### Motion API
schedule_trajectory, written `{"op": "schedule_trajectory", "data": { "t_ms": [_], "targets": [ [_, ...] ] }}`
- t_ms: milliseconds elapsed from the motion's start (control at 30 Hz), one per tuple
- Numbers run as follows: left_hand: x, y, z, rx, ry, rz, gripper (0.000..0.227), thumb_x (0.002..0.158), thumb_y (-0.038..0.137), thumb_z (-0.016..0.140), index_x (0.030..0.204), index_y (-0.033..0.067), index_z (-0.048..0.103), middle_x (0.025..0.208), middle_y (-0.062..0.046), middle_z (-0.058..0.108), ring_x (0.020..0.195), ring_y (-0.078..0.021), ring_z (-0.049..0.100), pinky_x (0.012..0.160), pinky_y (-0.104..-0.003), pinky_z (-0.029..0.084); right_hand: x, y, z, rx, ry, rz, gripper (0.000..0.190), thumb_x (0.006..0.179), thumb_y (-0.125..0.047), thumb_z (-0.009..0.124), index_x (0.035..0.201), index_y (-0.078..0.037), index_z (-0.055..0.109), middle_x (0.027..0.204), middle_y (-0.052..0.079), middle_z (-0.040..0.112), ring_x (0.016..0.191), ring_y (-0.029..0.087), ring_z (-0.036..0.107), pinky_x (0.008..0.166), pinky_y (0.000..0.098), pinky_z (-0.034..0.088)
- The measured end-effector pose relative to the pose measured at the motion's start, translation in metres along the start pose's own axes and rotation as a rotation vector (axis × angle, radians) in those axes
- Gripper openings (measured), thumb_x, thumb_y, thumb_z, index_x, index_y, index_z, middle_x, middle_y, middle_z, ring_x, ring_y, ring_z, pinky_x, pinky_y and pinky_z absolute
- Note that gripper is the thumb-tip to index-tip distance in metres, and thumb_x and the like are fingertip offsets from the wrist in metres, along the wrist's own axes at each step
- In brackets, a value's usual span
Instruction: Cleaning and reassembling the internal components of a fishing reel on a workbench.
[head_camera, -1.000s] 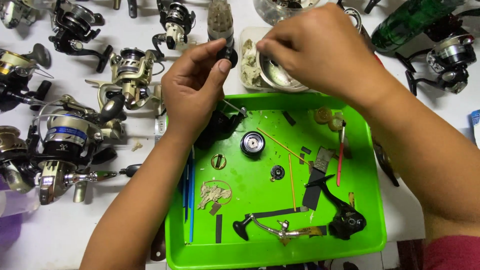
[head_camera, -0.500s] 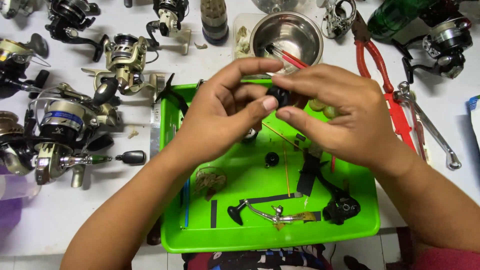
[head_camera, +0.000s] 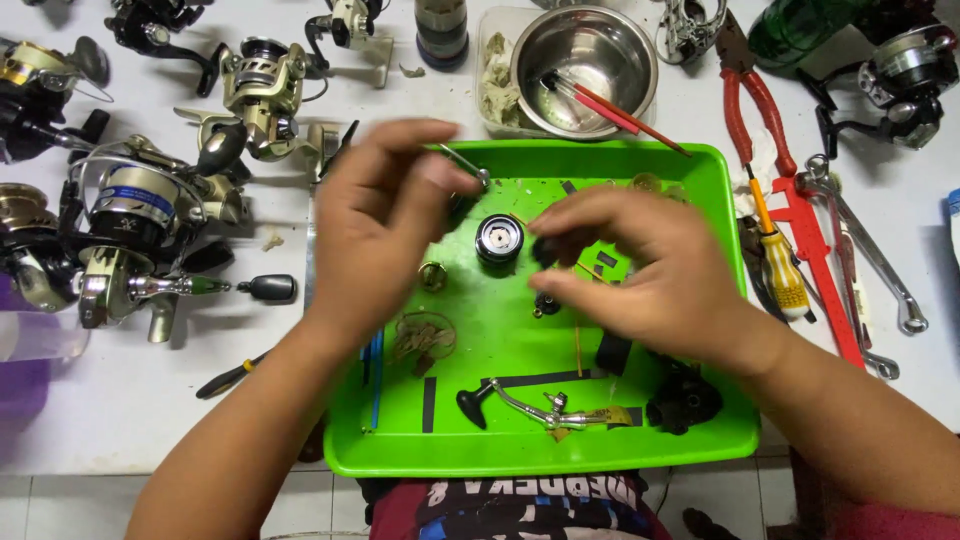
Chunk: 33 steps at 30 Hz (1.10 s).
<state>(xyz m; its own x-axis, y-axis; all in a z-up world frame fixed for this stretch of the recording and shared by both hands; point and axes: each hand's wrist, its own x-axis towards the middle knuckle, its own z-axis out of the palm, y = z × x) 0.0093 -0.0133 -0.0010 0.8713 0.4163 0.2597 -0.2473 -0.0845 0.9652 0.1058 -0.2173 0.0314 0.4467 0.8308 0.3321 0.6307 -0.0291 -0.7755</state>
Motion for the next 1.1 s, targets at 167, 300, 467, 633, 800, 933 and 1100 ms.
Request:
{"op": "schedule_trajectory", "data": {
  "t_ms": [167, 300, 467, 633, 800, 933, 1100],
  "targets": [
    [0.005, -0.020, -0.023, -0.091, 0.245, 0.127, 0.015, 0.109, 0.023, 0.053, 0.114, 0.0103, 0.059, 0.082, -0.009, 0.066, 0.050, -0.0076, 0.044, 0.044, -0.021, 0.039, 0.004, 0.029, 0.049, -0.310, -0.362, -0.165, 0.028, 0.092, -0.024, 0.074, 0.116, -0.010, 0.071, 0.101, 0.008, 0.073, 0.088, 0.027, 0.071, 0.069, 0.0428, 0.057],
    [0.003, -0.033, -0.030, -0.242, 0.298, 0.155, 0.019, 0.107, 0.028, 0.055, 0.107, 0.0095, 0.060, 0.072, -0.008, 0.060, 0.044, -0.0075, 0.039, 0.039, -0.021, 0.033, 0.007, 0.042, 0.083, -0.535, -0.471, -0.194, 0.026, 0.091, -0.029, 0.074, 0.112, -0.013, 0.072, 0.084, 0.004, 0.069, 0.074, 0.031, 0.069, 0.047, 0.0504, 0.052],
    [0.001, -0.033, -0.031, -0.216, 0.294, 0.161, 0.027, 0.107, 0.036, 0.053, 0.105, 0.0099, 0.060, 0.064, -0.007, 0.057, 0.041, -0.0081, 0.043, 0.035, -0.020, 0.029, 0.014, 0.043, 0.097, -0.619, -0.477, -0.218, 0.025, 0.090, -0.035, 0.077, 0.096, -0.013, 0.067, 0.078, 0.004, 0.067, 0.071, 0.033, 0.068, 0.046, 0.0505, 0.050],
    [0.000, -0.041, -0.032, -0.140, 0.283, 0.112, 0.037, 0.102, 0.045, 0.056, 0.101, 0.0087, 0.060, 0.059, -0.003, 0.051, 0.048, -0.0101, 0.056, 0.037, -0.021, 0.031, 0.013, 0.045, 0.097, -0.709, -0.440, -0.276, 0.030, 0.088, -0.042, 0.081, 0.087, -0.016, 0.065, 0.074, 0.001, 0.065, 0.067, 0.028, 0.067, 0.044, 0.0457, 0.048],
    [-0.004, -0.046, -0.032, -0.092, 0.198, 0.214, 0.029, 0.106, 0.033, 0.055, 0.107, 0.0041, 0.061, 0.081, -0.007, 0.060, 0.068, -0.0117, 0.062, 0.061, -0.022, 0.046, 0.007, 0.017, 0.045, -0.572, -0.317, -0.277, 0.016, 0.098, -0.030, 0.070, 0.102, -0.014, 0.074, 0.079, 0.001, 0.070, 0.065, 0.024, 0.068, 0.041, 0.0419, 0.051],
    [-0.006, -0.039, -0.031, 0.002, 0.167, 0.230, 0.030, 0.107, 0.035, 0.055, 0.111, 0.0057, 0.062, 0.102, -0.007, 0.064, 0.078, -0.0144, 0.069, 0.062, -0.021, 0.047, 0.002, 0.018, -0.002, -0.603, -0.250, -0.214, 0.009, 0.094, -0.016, 0.075, 0.101, -0.013, 0.078, 0.081, 0.004, 0.078, 0.065, 0.017, 0.074, 0.047, 0.0327, 0.060],
    [0.003, -0.017, -0.026, 0.005, -0.036, 0.274, 0.028, 0.108, 0.025, 0.056, 0.123, 0.0014, 0.056, 0.114, -0.012, 0.062, 0.096, -0.0191, 0.069, 0.080, -0.025, 0.057, -0.023, 0.044, -0.001, -0.711, -0.406, -0.018, 0.019, 0.091, -0.030, 0.076, 0.105, -0.018, 0.081, 0.085, -0.001, 0.078, 0.078, 0.021, 0.068, 0.077, 0.0408, 0.053]
  ]
}}
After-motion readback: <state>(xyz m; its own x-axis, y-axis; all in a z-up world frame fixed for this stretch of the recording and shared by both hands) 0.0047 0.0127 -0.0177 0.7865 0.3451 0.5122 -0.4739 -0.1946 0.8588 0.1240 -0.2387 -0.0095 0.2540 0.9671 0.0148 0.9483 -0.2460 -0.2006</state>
